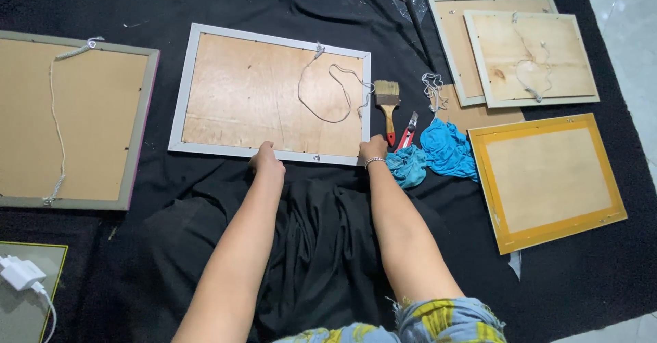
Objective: Attaching a hanging wire to the back of a picture frame by threading it through eyelets and tying it securely.
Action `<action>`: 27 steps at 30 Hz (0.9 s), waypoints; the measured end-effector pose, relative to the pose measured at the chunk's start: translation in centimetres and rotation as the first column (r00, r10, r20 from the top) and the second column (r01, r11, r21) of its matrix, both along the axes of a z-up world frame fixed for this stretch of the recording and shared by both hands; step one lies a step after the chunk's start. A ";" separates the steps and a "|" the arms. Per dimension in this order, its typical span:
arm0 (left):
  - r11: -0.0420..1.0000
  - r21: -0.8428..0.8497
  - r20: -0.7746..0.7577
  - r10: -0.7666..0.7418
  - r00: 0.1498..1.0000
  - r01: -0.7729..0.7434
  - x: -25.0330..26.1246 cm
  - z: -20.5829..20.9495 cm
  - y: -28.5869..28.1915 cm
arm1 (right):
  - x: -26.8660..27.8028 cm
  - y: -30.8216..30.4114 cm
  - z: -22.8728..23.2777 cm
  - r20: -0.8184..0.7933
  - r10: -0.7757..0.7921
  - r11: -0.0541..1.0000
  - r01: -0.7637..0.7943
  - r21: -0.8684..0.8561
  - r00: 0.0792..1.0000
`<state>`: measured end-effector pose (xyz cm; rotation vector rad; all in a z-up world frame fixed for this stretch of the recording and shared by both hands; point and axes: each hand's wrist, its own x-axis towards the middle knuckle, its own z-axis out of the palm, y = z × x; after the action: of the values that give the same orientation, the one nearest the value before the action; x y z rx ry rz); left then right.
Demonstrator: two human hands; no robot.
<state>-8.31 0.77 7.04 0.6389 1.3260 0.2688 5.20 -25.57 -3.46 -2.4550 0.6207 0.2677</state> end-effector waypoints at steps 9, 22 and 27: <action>0.999 -0.036 0.204 0.005 0.979 0.003 0.3 -0.7 0.7 | 0.4 0.2 -0.3 0.039 0.086 0.996 -0.086 0.013 0.996; 0.999 -0.033 0.269 -0.005 0.963 0.014 2.0 -2.6 1.0 | -0.5 1.0 3.3 -0.004 0.097 0.980 -0.095 0.174 0.995; 0.958 0.185 0.279 -0.263 0.923 0.217 1.6 0.9 -0.5 | -2.0 2.1 9.2 -0.103 0.169 0.971 -0.148 0.190 0.980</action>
<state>-6.70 0.25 7.92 0.8466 0.9282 0.2558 3.20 -23.46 5.78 -2.3261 0.4276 0.5145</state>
